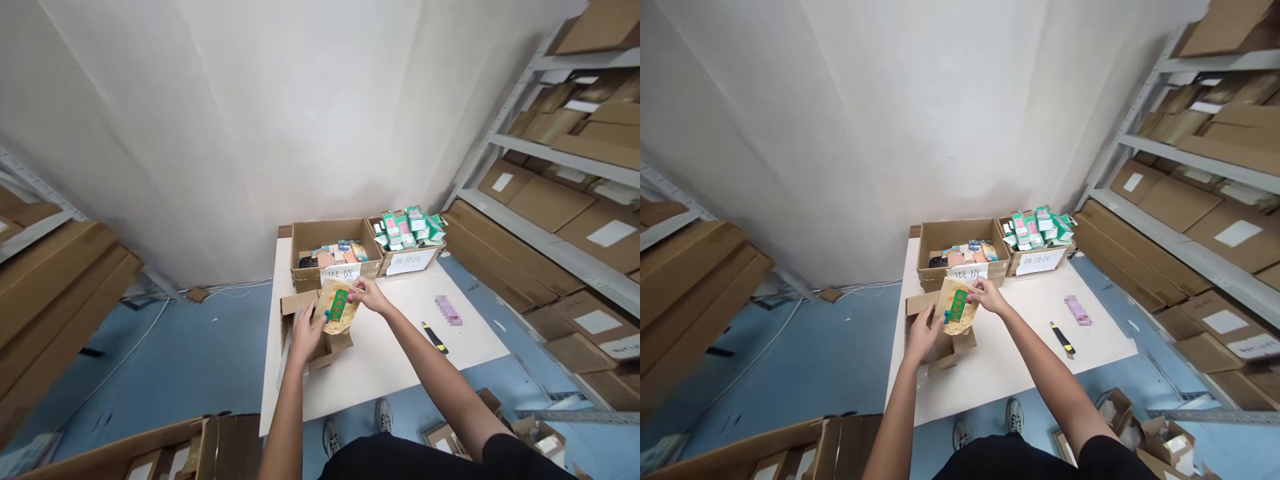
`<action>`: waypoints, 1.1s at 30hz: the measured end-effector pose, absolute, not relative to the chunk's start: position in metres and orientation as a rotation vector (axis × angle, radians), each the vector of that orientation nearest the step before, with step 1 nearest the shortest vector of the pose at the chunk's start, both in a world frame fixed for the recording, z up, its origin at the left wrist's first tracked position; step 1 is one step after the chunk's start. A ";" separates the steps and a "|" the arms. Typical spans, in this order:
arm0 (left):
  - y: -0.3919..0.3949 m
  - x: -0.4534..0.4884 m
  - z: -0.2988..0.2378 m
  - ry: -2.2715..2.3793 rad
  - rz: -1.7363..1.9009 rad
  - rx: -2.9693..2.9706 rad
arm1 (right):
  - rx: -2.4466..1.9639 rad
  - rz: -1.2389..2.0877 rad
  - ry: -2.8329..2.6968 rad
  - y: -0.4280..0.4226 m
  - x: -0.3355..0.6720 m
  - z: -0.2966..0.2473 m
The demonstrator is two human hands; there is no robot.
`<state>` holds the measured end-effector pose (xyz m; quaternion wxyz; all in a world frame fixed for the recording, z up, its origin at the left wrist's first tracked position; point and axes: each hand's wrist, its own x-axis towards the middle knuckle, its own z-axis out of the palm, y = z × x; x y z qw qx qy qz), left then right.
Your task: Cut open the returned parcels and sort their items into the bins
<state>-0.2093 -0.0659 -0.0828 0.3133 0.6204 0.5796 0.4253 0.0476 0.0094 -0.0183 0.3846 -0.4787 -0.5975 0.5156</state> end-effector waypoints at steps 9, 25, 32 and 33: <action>-0.026 -0.132 -0.047 0.849 1.155 1.162 | -1.303 1.208 -1.180 -0.025 0.138 -0.001; 0.038 -0.079 -0.075 0.971 0.978 1.072 | -1.159 1.368 -0.894 0.037 0.185 -0.067; 0.164 -0.060 -0.037 1.407 1.364 1.056 | -1.174 1.133 -0.950 0.209 0.158 -0.054; 0.172 -0.062 -0.035 1.478 1.382 1.082 | -1.238 1.074 -0.962 0.223 0.157 -0.055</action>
